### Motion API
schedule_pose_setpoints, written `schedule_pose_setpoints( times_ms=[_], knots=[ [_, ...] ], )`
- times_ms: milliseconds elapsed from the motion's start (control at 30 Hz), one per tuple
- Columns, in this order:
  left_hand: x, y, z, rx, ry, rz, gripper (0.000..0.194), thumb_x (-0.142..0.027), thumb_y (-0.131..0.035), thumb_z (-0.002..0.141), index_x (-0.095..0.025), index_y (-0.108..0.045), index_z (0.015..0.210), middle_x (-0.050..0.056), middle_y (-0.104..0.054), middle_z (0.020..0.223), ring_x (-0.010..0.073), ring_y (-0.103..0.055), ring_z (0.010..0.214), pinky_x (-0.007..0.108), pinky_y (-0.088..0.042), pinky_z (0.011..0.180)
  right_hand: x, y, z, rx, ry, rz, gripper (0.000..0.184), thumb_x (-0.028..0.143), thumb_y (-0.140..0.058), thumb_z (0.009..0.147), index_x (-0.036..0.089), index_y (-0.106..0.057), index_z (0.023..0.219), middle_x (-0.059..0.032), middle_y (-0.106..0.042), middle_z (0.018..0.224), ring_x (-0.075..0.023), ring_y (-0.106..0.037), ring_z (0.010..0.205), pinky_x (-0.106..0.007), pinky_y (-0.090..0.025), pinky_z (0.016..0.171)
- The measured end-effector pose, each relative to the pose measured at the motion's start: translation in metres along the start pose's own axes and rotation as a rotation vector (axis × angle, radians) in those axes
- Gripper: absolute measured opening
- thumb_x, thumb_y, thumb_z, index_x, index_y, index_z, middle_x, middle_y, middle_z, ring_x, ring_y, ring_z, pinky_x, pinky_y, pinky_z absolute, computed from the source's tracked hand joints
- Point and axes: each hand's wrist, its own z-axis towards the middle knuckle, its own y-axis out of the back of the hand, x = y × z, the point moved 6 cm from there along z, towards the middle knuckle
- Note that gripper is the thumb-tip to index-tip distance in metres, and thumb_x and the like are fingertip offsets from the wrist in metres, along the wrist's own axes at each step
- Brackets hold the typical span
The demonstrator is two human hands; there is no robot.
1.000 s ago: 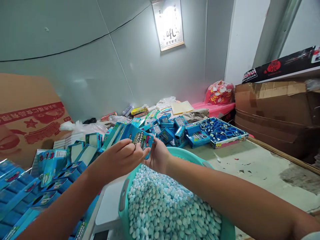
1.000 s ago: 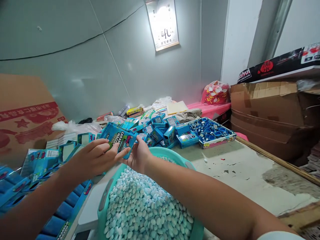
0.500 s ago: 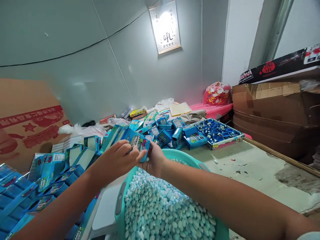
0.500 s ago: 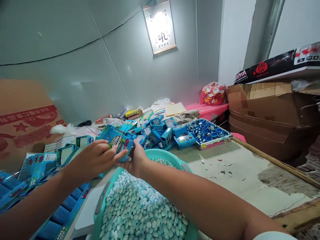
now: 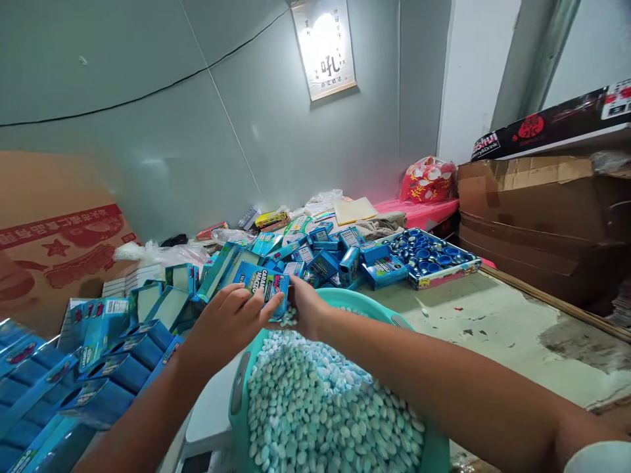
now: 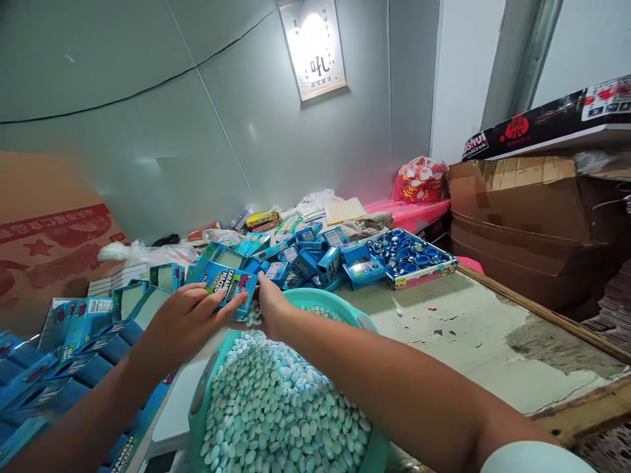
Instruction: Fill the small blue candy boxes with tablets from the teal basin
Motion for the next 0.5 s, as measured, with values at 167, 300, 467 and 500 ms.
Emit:
schedule_pose_setpoints(
  times_ms=[167, 300, 467, 500],
  knots=[
    [0.004, 0.011, -0.037, -0.087, 0.442, -0.129, 0.042, -0.01, -0.073, 0.087, -0.025, -0.07, 0.127, 0.009, -0.067, 0.101, 0.0264, -0.062, 0.093, 0.043, -0.05, 0.084, 0.016, 0.016, 0.001, 0.064, 0.023, -0.557, 0.058, 0.057, -0.044, 0.102, 0.017, -0.069, 0.069, -0.0075, -0.064, 0.056, -0.0197, -0.06, 0.053, -0.03, -0.052, 0.058],
    [0.01, 0.002, -0.087, -0.161, 0.898, -0.393, 0.035, -0.025, -0.075, 0.09, -0.029, -0.072, 0.124, 0.006, -0.065, 0.102, 0.023, -0.061, 0.089, 0.041, -0.05, 0.083, 0.018, 0.027, -0.006, 0.038, 0.105, -0.921, 0.041, 0.046, -0.079, 0.08, 0.022, -0.063, 0.051, -0.0016, -0.054, 0.047, -0.0214, -0.059, 0.063, -0.035, -0.052, 0.077],
    [-0.001, -0.046, -0.162, -0.132, 1.418, -1.025, 0.03, -0.048, -0.085, 0.074, -0.026, -0.076, 0.093, 0.003, -0.065, 0.099, 0.0227, -0.065, 0.087, 0.033, -0.057, 0.07, 0.006, 0.019, -0.014, 0.025, 0.143, -1.2, 0.045, 0.03, -0.084, 0.071, 0.022, -0.051, 0.042, 0.0009, -0.043, 0.048, -0.0251, -0.059, 0.07, -0.046, -0.047, 0.09],
    [-0.006, -0.054, -0.178, -0.125, 1.509, -1.118, 0.033, -0.049, -0.088, 0.069, -0.025, -0.075, 0.088, 0.003, -0.067, 0.098, 0.0247, -0.066, 0.09, 0.035, -0.059, 0.073, 0.004, 0.016, -0.015, 0.029, 0.151, -1.235, 0.041, 0.029, -0.084, 0.07, 0.022, -0.052, 0.044, 0.0006, -0.045, 0.05, -0.025, -0.059, 0.069, -0.046, -0.047, 0.088]
  ],
)
